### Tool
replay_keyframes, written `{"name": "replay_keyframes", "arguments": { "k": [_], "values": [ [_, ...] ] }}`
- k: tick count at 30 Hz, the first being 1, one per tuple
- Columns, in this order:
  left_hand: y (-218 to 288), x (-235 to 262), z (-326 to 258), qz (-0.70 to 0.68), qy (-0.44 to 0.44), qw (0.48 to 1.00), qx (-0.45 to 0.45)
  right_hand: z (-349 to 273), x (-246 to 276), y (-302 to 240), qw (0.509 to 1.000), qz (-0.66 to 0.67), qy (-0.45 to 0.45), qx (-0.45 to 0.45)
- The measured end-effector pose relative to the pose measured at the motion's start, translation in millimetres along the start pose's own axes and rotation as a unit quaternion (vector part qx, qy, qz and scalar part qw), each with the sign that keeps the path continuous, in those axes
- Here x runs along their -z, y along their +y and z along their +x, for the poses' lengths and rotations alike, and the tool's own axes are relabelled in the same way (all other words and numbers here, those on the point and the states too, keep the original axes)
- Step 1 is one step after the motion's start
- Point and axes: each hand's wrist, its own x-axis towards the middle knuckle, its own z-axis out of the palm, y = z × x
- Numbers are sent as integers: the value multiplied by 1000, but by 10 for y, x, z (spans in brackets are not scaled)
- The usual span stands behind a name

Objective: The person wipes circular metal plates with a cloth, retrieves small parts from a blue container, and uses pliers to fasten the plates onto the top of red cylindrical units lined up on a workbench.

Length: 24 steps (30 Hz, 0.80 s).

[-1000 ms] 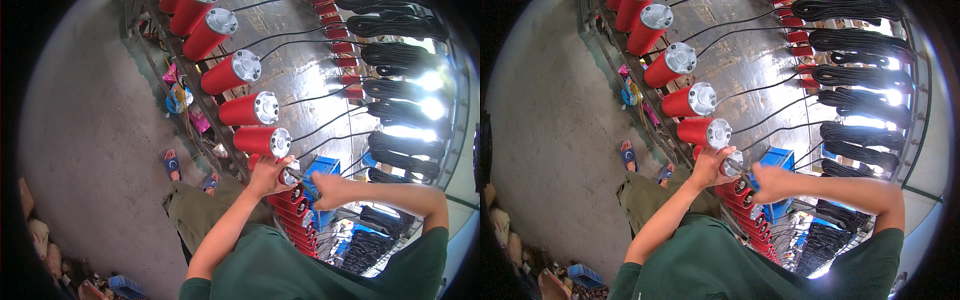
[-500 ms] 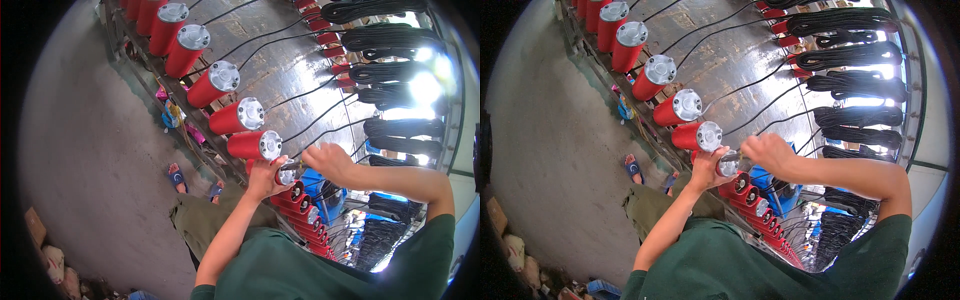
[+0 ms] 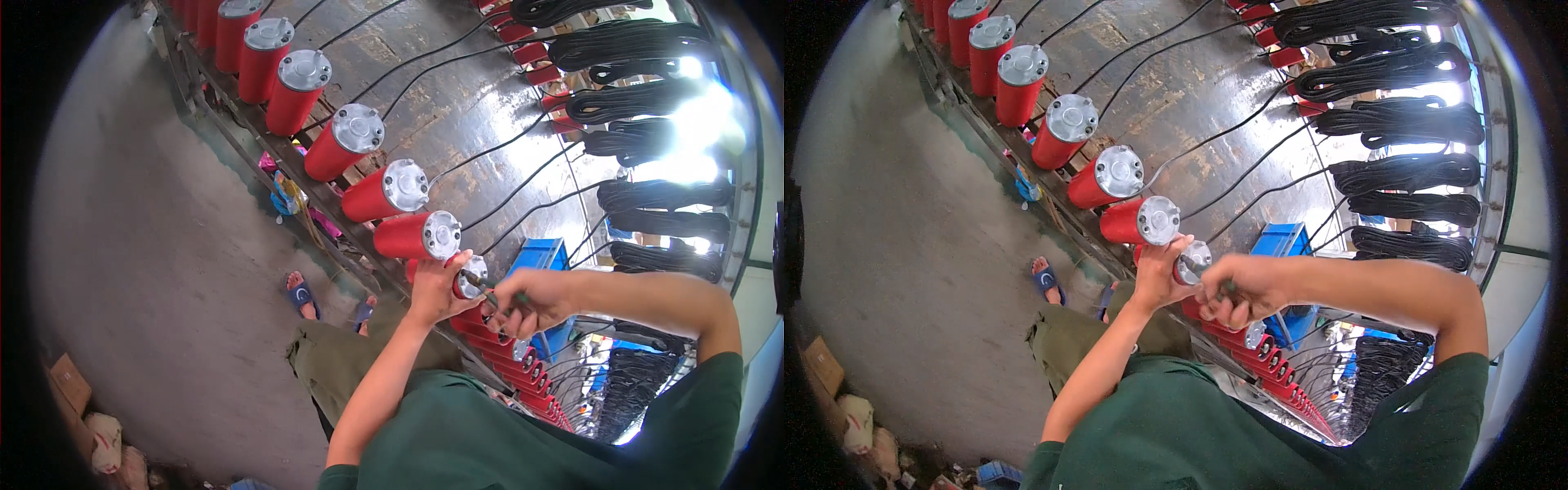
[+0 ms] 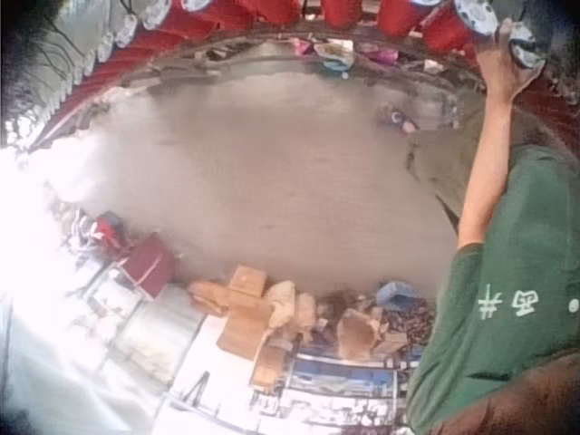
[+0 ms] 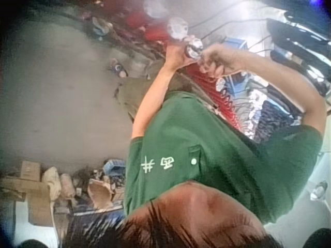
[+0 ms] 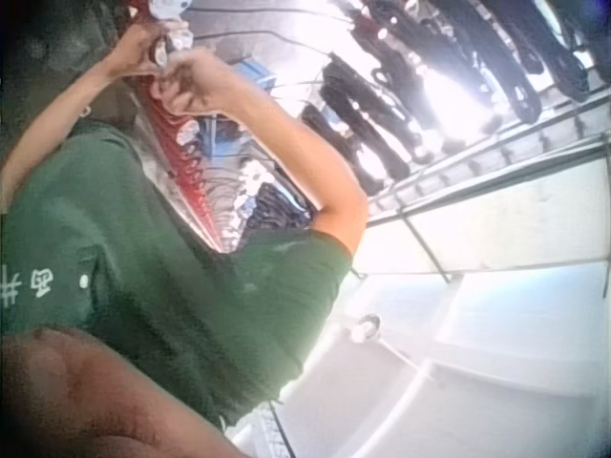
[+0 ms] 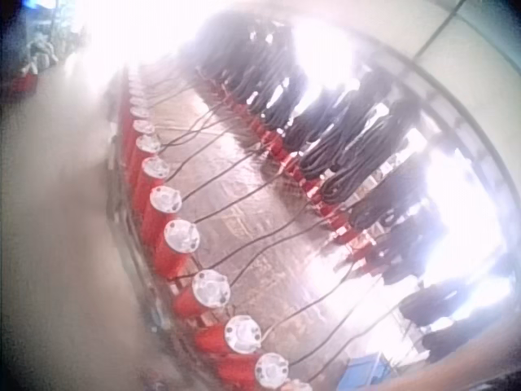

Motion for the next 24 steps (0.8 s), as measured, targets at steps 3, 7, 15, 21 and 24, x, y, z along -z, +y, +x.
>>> {"name": "replay_keyframes", "arguments": {
  "k": [3,7,15,21,24],
  "values": [
    [5,-4,-10,7,0,1000,-2,-28,-100,-8,922,-341,182,29],
    [-15,-29,-37,6,-26,1000,13,-98,-143,-41,971,-145,186,28],
    [96,6,25,38,-38,999,4,39,-406,468,786,572,-153,179],
    [308,16,37,-75,-44,981,176,132,-1034,1860,688,620,-82,368],
    [461,-21,177,-218,4,931,293,611,-1403,2683,572,742,40,348]
  ]
}}
